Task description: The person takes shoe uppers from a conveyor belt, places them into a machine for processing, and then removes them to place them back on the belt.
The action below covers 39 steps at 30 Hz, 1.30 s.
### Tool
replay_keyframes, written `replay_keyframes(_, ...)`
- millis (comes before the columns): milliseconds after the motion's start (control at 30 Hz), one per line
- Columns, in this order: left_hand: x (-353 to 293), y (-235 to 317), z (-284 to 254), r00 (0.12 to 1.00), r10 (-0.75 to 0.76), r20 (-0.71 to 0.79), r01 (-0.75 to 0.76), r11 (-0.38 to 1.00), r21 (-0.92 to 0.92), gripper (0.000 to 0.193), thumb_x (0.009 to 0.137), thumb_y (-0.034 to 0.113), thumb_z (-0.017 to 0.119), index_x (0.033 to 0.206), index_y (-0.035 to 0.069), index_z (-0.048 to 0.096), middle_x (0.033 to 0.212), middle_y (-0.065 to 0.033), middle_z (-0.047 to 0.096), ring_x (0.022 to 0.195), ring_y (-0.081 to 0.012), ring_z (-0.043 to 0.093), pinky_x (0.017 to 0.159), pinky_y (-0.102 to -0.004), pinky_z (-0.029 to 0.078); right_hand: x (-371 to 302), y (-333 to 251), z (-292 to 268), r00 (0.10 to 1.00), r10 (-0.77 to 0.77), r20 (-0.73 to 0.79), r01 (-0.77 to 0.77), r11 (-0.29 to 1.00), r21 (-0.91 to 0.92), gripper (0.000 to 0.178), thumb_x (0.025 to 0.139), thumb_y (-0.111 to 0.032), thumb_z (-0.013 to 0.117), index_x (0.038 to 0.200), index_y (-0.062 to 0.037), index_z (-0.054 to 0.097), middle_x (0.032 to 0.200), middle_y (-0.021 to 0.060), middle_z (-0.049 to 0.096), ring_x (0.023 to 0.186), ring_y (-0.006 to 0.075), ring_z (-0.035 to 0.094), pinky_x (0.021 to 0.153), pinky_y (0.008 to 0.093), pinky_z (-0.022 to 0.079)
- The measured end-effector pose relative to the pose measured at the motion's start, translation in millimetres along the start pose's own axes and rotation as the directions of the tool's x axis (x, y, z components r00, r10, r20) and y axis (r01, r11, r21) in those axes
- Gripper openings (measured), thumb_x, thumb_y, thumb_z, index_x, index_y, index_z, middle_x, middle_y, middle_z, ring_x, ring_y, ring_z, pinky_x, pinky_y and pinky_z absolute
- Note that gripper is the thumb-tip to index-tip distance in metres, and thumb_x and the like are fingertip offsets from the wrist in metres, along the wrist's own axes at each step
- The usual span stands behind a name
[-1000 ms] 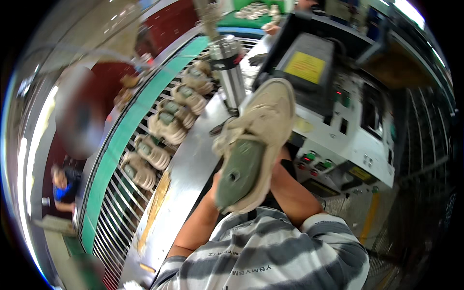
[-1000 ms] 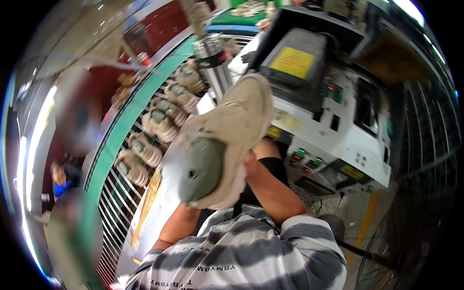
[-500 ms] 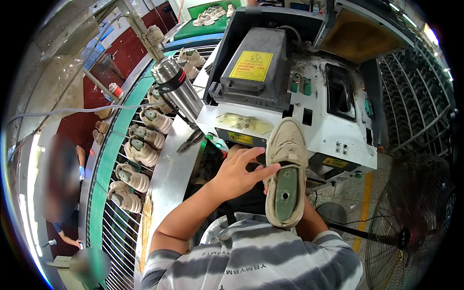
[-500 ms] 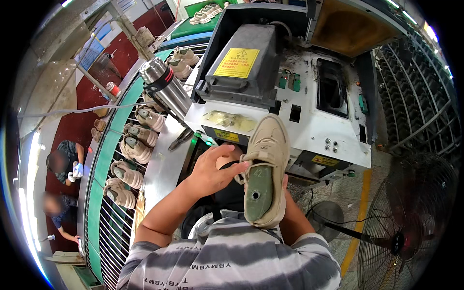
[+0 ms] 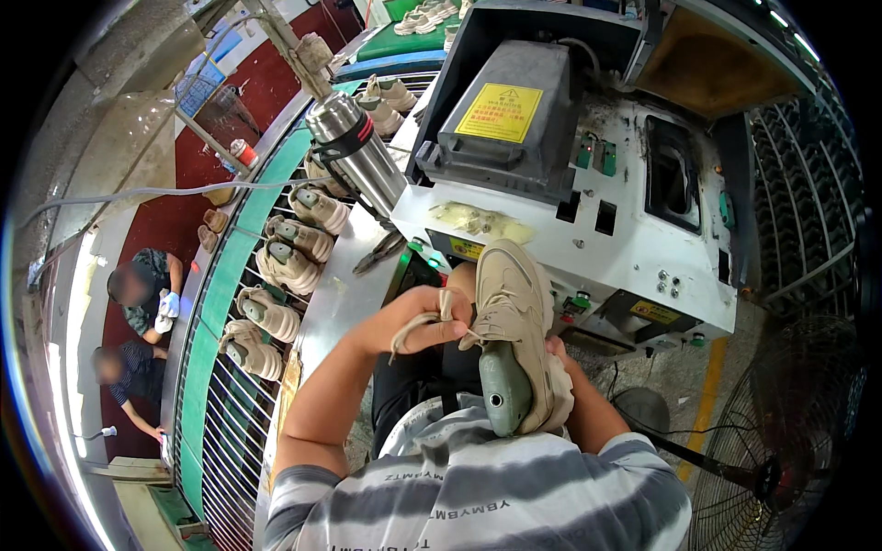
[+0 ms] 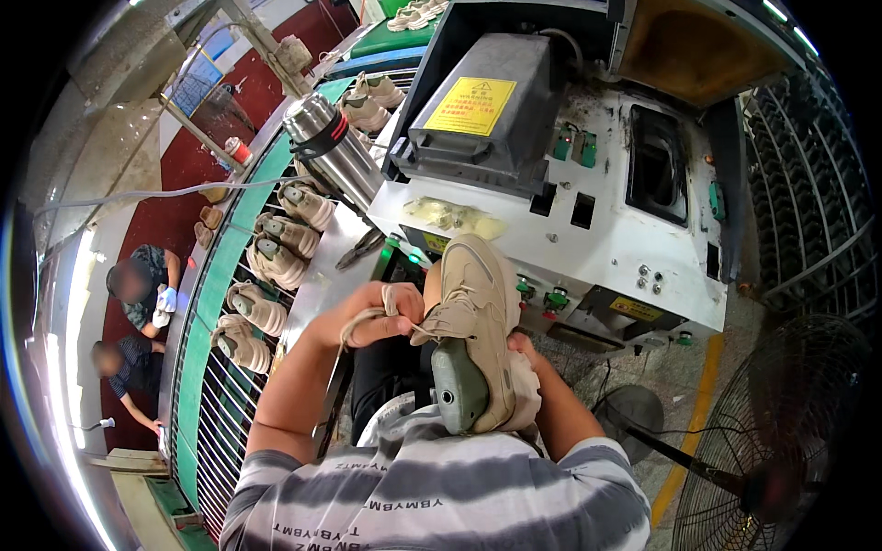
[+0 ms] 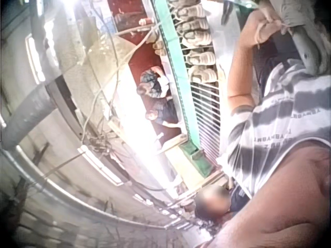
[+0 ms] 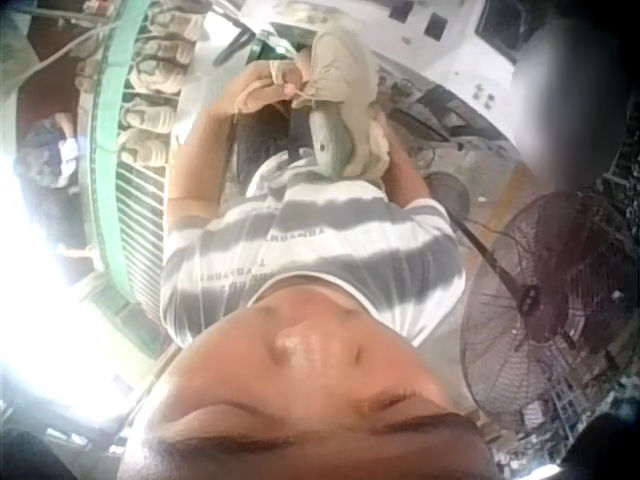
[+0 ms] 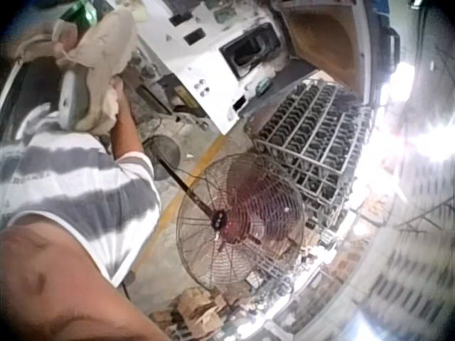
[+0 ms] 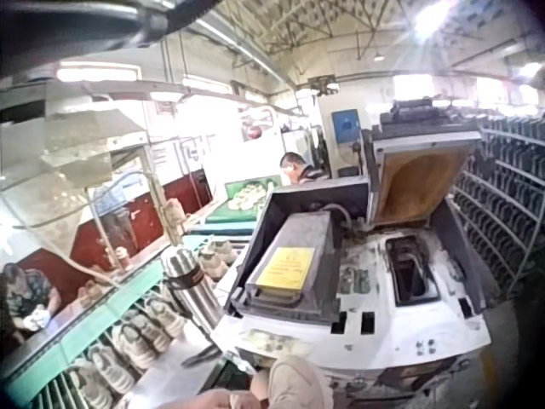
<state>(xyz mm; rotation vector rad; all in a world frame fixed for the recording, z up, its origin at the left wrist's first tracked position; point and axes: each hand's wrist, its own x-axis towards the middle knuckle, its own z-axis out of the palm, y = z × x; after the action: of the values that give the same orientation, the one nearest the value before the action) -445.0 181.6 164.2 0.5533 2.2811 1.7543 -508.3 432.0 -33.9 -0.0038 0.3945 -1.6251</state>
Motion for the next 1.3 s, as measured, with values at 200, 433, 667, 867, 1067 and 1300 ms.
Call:
replay_keyframes(200,35,4,-4,0.961,-0.216,0.171,0.163,0.946,0.278,0.017,0.080,0.012,0.066,0.079,0.005,0.051,0.070,-0.0026,0.049,0.065,-0.0139,0.047,0.059,-0.0289,0.039,-7,-4,-4,0.996,0.086,-0.036,-0.087,0.996,-0.023,0.072,0.070,-0.028,0.066,0.134,-0.0017,0.045,0.122,0.0205,0.059,0.106,0.0326,0.061,0.093,0.0439,0.049)
replay_keyframes(433,68,-19,4,0.918,-0.396,0.000,0.365,0.847,0.386,0.017,0.079,0.014,0.068,0.090,0.004,0.061,0.072,-0.0061,0.059,0.071,-0.0121,0.058,0.064,-0.0322,0.046,-27,-9,40,0.967,-0.220,-0.127,0.191,0.960,-0.205,0.083,0.058,-0.020,0.065,0.135,0.0013,0.043,0.120,0.0202,0.060,0.106,0.0344,0.061,0.096,0.0427,0.048)
replay_keyframes(667,-3,-158,-25,0.800,-0.440,-0.407,0.419,0.896,-0.144,0.014,0.086,0.014,0.062,0.089,0.000,0.062,0.077,-0.0032,0.062,0.070,-0.0135,0.058,0.065,-0.0274,0.048,-114,-33,-61,0.805,-0.576,-0.141,0.539,0.810,-0.230,0.080,0.061,-0.021,0.066,0.133,0.0052,0.043,0.121,0.0205,0.059,0.103,0.0332,0.062,0.094,0.0415,0.049)
replay_keyframes(867,-158,-285,55,0.446,-0.235,-0.864,0.646,0.753,0.128,0.011,0.082,0.011,0.063,0.082,0.000,0.063,0.071,-0.0088,0.064,0.063,-0.0145,0.060,0.062,-0.0293,0.049,-178,-173,66,0.009,-0.965,-0.260,0.365,0.246,-0.898,0.099,0.060,0.001,0.071,0.147,-0.0058,0.023,0.131,0.0169,0.051,0.111,0.0294,0.056,0.092,0.0389,0.048)
replay_keyframes(1067,-146,-259,72,0.406,-0.353,-0.843,0.611,0.791,-0.037,0.009,0.080,0.010,0.064,0.081,0.001,0.064,0.070,-0.0110,0.065,0.064,-0.0196,0.064,0.062,-0.0312,0.050,-205,-343,91,-0.103,-0.983,-0.150,-0.191,0.168,-0.967,0.113,0.053,-0.015,0.076,0.149,-0.0020,0.017,0.135,0.0194,0.046,0.114,0.0307,0.054,0.092,0.0374,0.046)
replay_keyframes(1300,-138,-252,64,0.345,-0.313,-0.885,0.621,0.783,-0.035,0.009,0.079,0.010,0.063,0.083,0.002,0.066,0.070,-0.0112,0.065,0.063,-0.0201,0.064,0.062,-0.0316,0.050,-161,-474,44,-0.014,-0.942,-0.336,-0.649,0.264,-0.714,0.107,0.054,-0.026,0.078,0.143,0.0047,0.025,0.137,0.0251,0.043,0.122,0.0340,0.049,0.094,0.0401,0.045)
